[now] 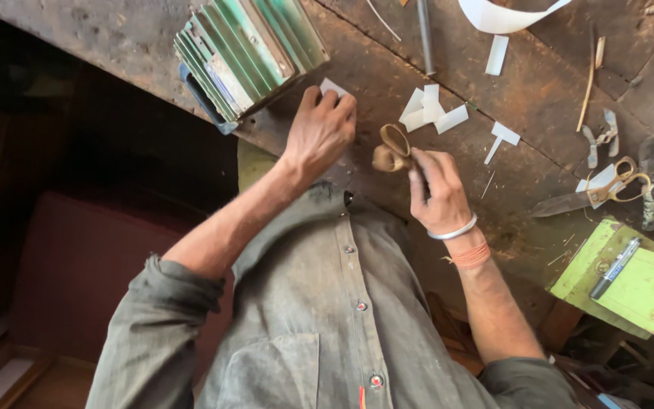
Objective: The person sits at a workbench and fits small white insulation strips into the slots of a green finned motor stator housing, pressing each strip in by hand. They pick up strips one at a time, rotate the housing to reach different slots, and set the housing down between strips.
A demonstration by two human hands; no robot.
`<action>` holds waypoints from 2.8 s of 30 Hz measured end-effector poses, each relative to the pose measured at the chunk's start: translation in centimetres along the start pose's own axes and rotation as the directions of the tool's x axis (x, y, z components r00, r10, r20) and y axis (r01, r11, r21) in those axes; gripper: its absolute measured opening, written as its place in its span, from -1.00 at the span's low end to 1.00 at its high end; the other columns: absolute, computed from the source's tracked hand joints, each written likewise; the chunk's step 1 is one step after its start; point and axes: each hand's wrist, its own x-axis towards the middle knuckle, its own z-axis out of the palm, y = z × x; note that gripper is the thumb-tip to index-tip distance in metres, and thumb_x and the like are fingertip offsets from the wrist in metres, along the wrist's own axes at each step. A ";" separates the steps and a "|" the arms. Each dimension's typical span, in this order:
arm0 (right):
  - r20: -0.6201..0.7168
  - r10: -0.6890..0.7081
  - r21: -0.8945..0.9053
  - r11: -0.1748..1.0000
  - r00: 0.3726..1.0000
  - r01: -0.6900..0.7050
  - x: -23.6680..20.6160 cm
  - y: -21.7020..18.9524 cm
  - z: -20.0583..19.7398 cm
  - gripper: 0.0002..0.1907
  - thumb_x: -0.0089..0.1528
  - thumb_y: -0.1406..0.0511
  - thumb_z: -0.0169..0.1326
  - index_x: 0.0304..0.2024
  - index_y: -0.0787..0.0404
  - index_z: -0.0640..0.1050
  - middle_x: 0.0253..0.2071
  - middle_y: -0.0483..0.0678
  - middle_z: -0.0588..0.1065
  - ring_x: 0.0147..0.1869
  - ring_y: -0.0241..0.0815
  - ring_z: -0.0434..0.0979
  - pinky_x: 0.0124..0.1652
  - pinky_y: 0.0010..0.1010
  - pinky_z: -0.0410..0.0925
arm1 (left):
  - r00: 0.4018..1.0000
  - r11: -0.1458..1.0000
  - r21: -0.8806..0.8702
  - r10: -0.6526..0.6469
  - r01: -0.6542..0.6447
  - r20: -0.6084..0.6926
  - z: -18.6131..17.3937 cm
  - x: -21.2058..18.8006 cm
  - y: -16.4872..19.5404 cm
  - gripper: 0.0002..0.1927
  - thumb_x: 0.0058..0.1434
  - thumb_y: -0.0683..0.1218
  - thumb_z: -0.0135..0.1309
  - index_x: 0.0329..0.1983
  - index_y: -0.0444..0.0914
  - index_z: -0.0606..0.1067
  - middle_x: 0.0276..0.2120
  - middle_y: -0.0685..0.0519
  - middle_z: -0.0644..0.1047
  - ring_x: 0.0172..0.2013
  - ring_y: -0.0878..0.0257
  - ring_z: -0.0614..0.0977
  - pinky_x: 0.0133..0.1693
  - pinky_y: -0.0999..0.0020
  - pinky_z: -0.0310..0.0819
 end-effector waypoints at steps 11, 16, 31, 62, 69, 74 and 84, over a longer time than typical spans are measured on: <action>-0.013 0.105 0.084 0.991 0.994 -0.103 10.0 -2.1 2.5 -0.78 0.35 0.25 0.23 -0.18 0.33 0.60 -0.32 0.16 0.58 -0.25 0.13 0.63 -0.26 -0.22 0.44 | 0.949 0.933 -0.197 -0.274 0.301 0.154 -0.2 -3.3 3.2 -0.09 0.24 0.36 0.05 0.44 -0.34 0.26 0.30 -0.09 0.30 0.40 -0.14 0.16 0.24 -0.41 0.05; 0.136 0.209 -0.018 0.978 0.968 -0.208 11.7 -2.0 3.3 -0.78 0.23 0.24 0.28 -0.27 0.32 0.63 -0.37 0.18 0.57 -0.29 0.18 0.62 -0.29 -0.15 0.42 | 0.925 0.886 -0.270 -0.349 0.378 0.150 0.0 -3.4 3.9 0.01 0.15 0.43 0.07 0.46 -0.33 0.25 0.36 -0.10 0.25 0.45 -0.19 0.07 0.31 -0.44 -0.03; 0.054 0.067 -0.348 0.937 0.996 -0.044 8.7 -3.6 5.5 -0.74 0.24 0.28 0.17 -0.01 0.08 0.58 -0.23 0.09 0.42 -0.23 0.21 0.55 -0.32 0.01 0.39 | 0.927 0.948 -0.019 -0.305 0.317 0.218 0.7 -3.0 5.2 0.10 0.03 0.50 0.08 0.47 -0.28 0.27 0.38 -0.15 0.23 0.44 -0.22 0.10 0.38 -0.38 -0.10; -0.021 0.202 0.061 0.978 0.979 -0.200 13.6 -5.3 2.8 -0.79 0.21 0.30 0.30 -0.30 0.34 0.58 -0.43 0.14 0.57 -0.39 0.03 0.62 -0.33 -0.23 0.42 | 0.899 0.891 -0.123 -0.434 0.437 0.050 -0.2 -0.7 4.1 0.05 0.18 0.42 0.09 0.43 -0.45 0.24 0.29 -0.15 0.31 0.29 -0.15 0.28 0.35 -0.24 0.00; 0.074 -0.010 -0.019 1.000 0.997 0.012 14.6 -5.2 3.7 -0.76 0.16 0.29 0.34 -0.29 0.32 0.59 -0.36 0.17 0.54 -0.26 0.20 0.60 -0.29 -0.15 0.43 | 0.910 0.899 -0.154 -0.391 0.410 0.142 0.0 -3.5 4.3 0.11 0.02 0.51 0.07 0.39 -0.38 0.27 0.36 -0.19 0.27 0.29 -0.20 0.26 0.30 -0.22 -0.01; 0.121 -0.003 -0.168 0.986 0.993 0.023 13.0 -6.3 4.4 -0.75 0.22 0.31 0.22 -0.05 0.18 0.63 -0.25 0.09 0.48 -0.23 0.24 0.56 -0.29 -0.04 0.42 | 0.908 0.918 0.024 -0.394 0.395 0.145 0.6 -3.9 5.1 0.16 0.03 0.54 0.04 0.45 -0.36 0.27 0.38 -0.14 0.26 0.34 -0.11 0.23 0.36 -0.20 -0.09; 0.112 0.071 -0.274 0.961 0.991 -0.038 14.1 -6.1 4.3 -0.66 0.13 0.31 0.26 -0.03 0.18 0.58 -0.16 0.12 0.47 -0.16 0.31 0.53 -0.22 0.02 0.41 | 0.915 0.922 -0.070 -0.365 0.381 0.169 -1.0 -1.8 3.6 -0.02 0.01 0.40 0.18 0.32 -0.34 0.38 0.16 -0.14 0.39 0.22 -0.13 0.32 0.28 -0.25 0.04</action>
